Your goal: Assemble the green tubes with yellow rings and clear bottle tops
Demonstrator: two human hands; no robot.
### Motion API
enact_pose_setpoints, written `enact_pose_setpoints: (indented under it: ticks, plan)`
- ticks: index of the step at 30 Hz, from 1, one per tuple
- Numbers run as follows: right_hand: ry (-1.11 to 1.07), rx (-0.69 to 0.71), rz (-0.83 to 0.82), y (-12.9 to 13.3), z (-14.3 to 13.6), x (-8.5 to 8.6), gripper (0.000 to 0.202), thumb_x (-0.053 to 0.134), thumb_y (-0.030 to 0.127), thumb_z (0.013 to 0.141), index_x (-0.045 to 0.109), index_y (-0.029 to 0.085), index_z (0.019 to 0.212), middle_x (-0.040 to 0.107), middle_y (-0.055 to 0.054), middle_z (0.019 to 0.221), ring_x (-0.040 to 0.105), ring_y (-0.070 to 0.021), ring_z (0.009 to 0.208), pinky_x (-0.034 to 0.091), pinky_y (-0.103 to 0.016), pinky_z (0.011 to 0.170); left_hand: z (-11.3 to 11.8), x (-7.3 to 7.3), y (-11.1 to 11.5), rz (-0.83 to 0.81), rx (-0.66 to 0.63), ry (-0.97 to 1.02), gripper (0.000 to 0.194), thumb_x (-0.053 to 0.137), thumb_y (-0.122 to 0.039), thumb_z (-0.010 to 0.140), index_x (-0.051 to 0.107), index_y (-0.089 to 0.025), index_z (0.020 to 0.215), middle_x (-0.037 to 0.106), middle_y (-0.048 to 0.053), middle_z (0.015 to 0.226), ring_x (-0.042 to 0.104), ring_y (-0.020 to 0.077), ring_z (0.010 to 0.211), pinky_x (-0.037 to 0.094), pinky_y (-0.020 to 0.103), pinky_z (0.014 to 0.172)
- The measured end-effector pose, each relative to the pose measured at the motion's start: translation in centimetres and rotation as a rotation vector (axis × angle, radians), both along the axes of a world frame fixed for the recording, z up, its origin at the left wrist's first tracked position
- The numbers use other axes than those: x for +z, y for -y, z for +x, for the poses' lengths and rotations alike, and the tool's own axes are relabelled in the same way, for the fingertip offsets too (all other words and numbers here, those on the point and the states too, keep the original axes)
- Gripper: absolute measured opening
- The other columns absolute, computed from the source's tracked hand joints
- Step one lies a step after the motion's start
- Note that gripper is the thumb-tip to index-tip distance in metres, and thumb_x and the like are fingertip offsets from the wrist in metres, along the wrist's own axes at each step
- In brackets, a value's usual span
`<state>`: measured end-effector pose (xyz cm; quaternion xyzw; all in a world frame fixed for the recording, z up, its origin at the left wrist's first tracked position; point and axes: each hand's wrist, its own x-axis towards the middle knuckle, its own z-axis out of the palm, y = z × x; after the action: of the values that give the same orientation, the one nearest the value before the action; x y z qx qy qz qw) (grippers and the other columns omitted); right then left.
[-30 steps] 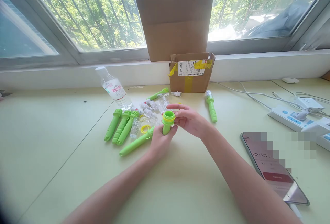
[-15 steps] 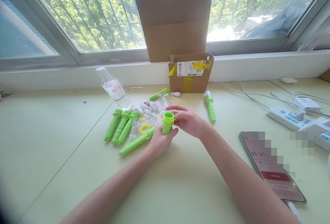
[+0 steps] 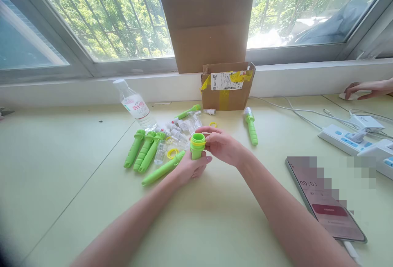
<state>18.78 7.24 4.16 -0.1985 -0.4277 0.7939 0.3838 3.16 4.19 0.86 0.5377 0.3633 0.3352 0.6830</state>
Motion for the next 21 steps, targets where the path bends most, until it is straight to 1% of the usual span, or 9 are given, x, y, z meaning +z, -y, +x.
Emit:
enact_pose_setpoints:
  ticks: [3, 7, 10, 12, 14, 16, 18, 19, 21]
  plan:
    - [0.005, 0.014, -0.032, 0.1, -0.1, 0.0, 0.029, 0.054, 0.016, 0.079, 0.065, 0.022, 0.105, 0.070, -0.006, 0.103, 0.064, -0.0192, 0.094, 0.047, -0.033, 0.082, -0.3, 0.0, -0.2, -0.039, -0.028, 0.020, 0.041, 0.065, -0.031, 0.075, 0.034, -0.020, 0.050, 0.032, -0.010, 0.033, 0.026, 0.0034, 0.028, 0.023, 0.020, 0.032]
    - [0.004, 0.015, -0.034, 0.2, -0.1, 0.0, 0.032, 0.052, 0.017, 0.079, 0.064, 0.023, 0.108, 0.071, -0.007, 0.105, 0.066, -0.0195, 0.090, 0.049, -0.031, 0.076, -0.4, -0.3, -0.3, -0.018, -0.064, 0.023, 0.041, 0.065, -0.031, 0.076, 0.035, -0.019, 0.050, 0.035, -0.009, 0.033, 0.029, 0.0041, 0.028, 0.025, 0.021, 0.034]
    - [-0.005, -0.004, -0.029, 0.1, 0.1, -0.1, 0.031, 0.052, 0.016, 0.079, 0.065, 0.022, 0.107, 0.071, -0.006, 0.102, 0.066, -0.0195, 0.090, 0.049, -0.032, 0.079, -0.3, -0.3, -0.2, 0.044, -0.012, 0.008, 0.038, 0.065, -0.032, 0.077, 0.039, -0.019, 0.052, 0.039, -0.007, 0.035, 0.033, 0.0051, 0.030, 0.027, 0.021, 0.036]
    - [0.006, -0.030, -0.029, 0.0, 0.1, 0.0, 0.031, 0.054, 0.016, 0.079, 0.065, 0.022, 0.107, 0.072, -0.006, 0.100, 0.066, -0.0201, 0.092, 0.049, -0.034, 0.084, 0.0, -0.2, -0.1, 0.081, 0.061, -0.007, 0.037, 0.065, -0.034, 0.077, 0.042, -0.018, 0.052, 0.043, -0.006, 0.038, 0.038, 0.0061, 0.033, 0.031, 0.021, 0.037]
    - [0.023, -0.062, -0.035, 0.0, 0.2, 0.1, 0.030, 0.055, 0.016, 0.079, 0.064, 0.022, 0.107, 0.072, -0.006, 0.099, 0.066, -0.0216, 0.096, 0.049, -0.036, 0.085, 0.4, -0.1, 0.1, 0.113, 0.155, -0.010, 0.035, 0.068, -0.036, 0.074, 0.046, -0.017, 0.054, 0.046, -0.005, 0.042, 0.042, 0.0072, 0.037, 0.034, 0.021, 0.039]
    - [0.032, -0.083, -0.043, 0.0, 0.3, 0.2, 0.029, 0.054, 0.016, 0.079, 0.064, 0.023, 0.106, 0.072, -0.006, 0.100, 0.066, -0.0238, 0.097, 0.052, -0.038, 0.078, 0.9, 0.0, 0.3, 0.137, 0.277, 0.001, 0.029, 0.073, -0.035, 0.070, 0.052, -0.016, 0.063, 0.048, -0.006, 0.049, 0.045, 0.0077, 0.041, 0.038, 0.021, 0.041]
    - [0.031, -0.103, -0.040, -0.1, 0.3, 0.1, 0.029, 0.053, 0.016, 0.080, 0.063, 0.024, 0.106, 0.071, -0.006, 0.100, 0.066, -0.0251, 0.094, 0.053, -0.037, 0.070, 1.4, -0.1, 0.4, 0.164, 0.419, 0.004, 0.029, 0.076, -0.035, 0.066, 0.054, -0.017, 0.073, 0.050, -0.006, 0.058, 0.047, 0.0077, 0.047, 0.039, 0.021, 0.043]
    - [0.028, -0.118, -0.033, -0.2, 0.4, 0.1, 0.029, 0.053, 0.016, 0.080, 0.063, 0.024, 0.106, 0.071, -0.006, 0.099, 0.067, -0.0251, 0.093, 0.053, -0.037, 0.067, 1.6, -0.1, 0.5, 0.182, 0.491, -0.005, 0.031, 0.077, -0.035, 0.065, 0.054, -0.018, 0.075, 0.050, -0.006, 0.061, 0.047, 0.0079, 0.050, 0.040, 0.021, 0.045]
    - [0.023, -0.155, -0.017, -0.3, 0.4, -0.1, 0.029, 0.054, 0.015, 0.080, 0.064, 0.023, 0.105, 0.072, -0.006, 0.097, 0.067, -0.0246, 0.093, 0.053, -0.034, 0.068, 1.8, -0.3, 0.5, 0.226, 0.602, -0.040, 0.031, 0.077, -0.037, 0.065, 0.054, -0.018, 0.072, 0.048, -0.005, 0.063, 0.047, 0.0085, 0.055, 0.039, 0.020, 0.048]
